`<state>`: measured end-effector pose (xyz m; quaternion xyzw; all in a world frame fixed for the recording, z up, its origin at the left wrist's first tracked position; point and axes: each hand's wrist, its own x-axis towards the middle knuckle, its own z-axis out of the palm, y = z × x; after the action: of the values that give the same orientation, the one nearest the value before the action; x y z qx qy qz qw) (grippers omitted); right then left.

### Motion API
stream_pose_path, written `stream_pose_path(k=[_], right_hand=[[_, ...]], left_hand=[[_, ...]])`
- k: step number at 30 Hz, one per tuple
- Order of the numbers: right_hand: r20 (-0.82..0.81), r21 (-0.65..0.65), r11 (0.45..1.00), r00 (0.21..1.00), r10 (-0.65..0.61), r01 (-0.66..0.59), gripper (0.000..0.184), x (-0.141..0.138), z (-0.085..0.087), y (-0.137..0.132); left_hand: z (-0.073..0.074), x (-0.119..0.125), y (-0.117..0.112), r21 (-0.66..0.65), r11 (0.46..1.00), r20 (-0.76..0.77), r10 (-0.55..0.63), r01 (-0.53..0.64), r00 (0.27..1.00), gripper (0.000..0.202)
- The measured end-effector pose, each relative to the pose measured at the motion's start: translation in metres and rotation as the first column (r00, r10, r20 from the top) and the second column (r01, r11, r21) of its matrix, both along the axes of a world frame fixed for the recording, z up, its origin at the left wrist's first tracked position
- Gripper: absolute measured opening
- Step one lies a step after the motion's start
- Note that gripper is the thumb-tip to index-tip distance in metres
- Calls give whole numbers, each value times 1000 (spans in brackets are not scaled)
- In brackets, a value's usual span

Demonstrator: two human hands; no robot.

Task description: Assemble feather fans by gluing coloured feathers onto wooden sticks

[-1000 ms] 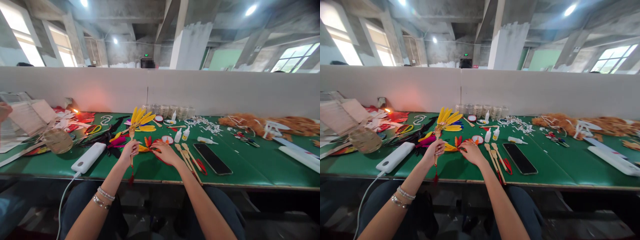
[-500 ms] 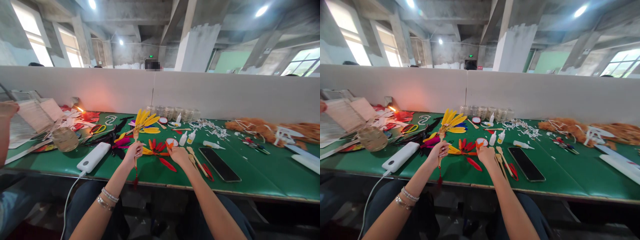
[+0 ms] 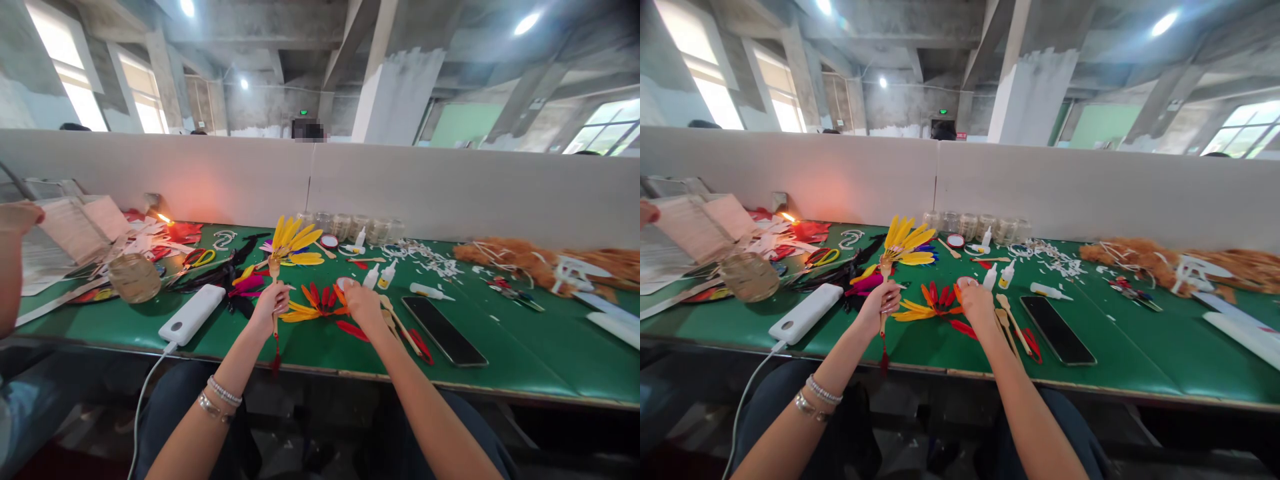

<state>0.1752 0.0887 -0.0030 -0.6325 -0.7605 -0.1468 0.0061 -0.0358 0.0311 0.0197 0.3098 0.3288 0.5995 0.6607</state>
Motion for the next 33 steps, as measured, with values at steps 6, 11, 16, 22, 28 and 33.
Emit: stream_pose_path(k=[6, 11, 16, 22, 28, 33], right_hand=[[-55, 146, 975, 982, 180, -170, 37, -15, 13, -3], [-303, 9, 904, 860, 410, -427, 50, -19, 17, -8], [-307, -85, 759, 742, 596, -645, 46, -30, 3, -18], [-166, 128, 814, 796, 581, -567, 22, -51, -12, -10], [-578, 468, 821, 590, 564, -327, 23, -50, -13, -14], [-901, 359, 902, 161, 402, -241, 27, -55, -9, -21]], left_hand=[[-5, 5, 0, -12, 1000, -11, -14, 14, 1000, 37], [-6, 7, -1, -23, 1000, -19, -5, 5, 1000, 38], [-7, 8, -1, -22, 1000, -29, 8, -9, 1000, 36], [-10, 7, 3, -20, 997, -39, 70, -71, 997, 35], [-16, 8, 6, 119, 940, -26, 324, -319, 946, 39], [-13, 14, 3, 232, 923, 54, 302, -306, 952, 41]])
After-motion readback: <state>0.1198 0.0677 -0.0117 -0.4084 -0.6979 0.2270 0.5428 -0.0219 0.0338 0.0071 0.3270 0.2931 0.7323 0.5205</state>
